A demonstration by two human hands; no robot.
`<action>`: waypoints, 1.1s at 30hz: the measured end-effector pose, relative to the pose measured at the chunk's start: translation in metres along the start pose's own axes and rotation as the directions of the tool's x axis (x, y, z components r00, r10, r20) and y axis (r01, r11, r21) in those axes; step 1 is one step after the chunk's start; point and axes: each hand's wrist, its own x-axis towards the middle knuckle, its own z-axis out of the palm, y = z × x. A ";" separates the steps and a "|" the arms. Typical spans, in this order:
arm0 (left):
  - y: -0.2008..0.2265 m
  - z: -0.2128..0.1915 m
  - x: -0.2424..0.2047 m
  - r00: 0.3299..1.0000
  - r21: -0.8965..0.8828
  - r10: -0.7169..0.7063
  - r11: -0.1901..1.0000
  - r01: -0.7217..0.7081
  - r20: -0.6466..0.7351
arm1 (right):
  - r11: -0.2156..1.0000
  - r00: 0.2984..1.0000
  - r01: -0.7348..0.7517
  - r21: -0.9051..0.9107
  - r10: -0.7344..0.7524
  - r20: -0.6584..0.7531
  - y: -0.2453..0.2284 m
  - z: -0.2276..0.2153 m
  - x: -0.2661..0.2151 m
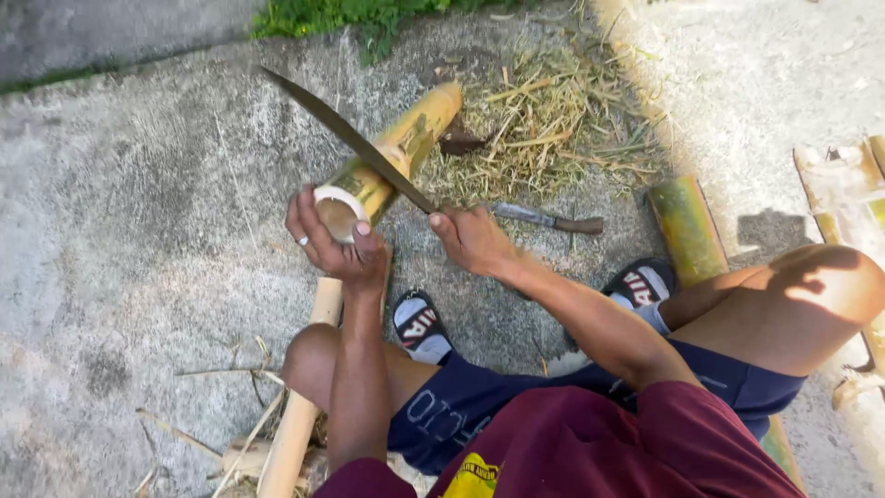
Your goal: The recorder uses a large knife to shave and smooth the outer surface of a bamboo segment.
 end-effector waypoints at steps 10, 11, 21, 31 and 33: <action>-0.006 -0.006 -0.013 0.998 0.020 -0.063 0.998 0.063 0.016 | 0.994 0.994 -0.093 -0.064 0.096 0.049 0.001 -0.002 0.005; -0.009 -0.003 -0.011 0.999 0.007 -0.020 1.000 0.020 0.029 | 0.996 0.996 0.069 -0.060 -0.065 0.057 0.008 0.000 0.010; -0.013 0.001 -0.011 1.000 -0.008 -0.020 1.000 0.020 0.015 | 0.982 0.984 0.177 -0.068 -0.177 0.001 0.001 -0.004 0.013; -0.013 0.001 -0.008 1.000 0.101 0.012 0.995 -0.013 0.012 | 1.000 1.000 -0.011 -0.023 0.012 0.015 0.045 0.007 0.023; -0.010 0.000 -0.011 1.000 0.015 0.008 1.000 -0.008 0.018 | 0.980 0.988 0.154 -0.125 -0.151 0.026 0.047 0.007 0.025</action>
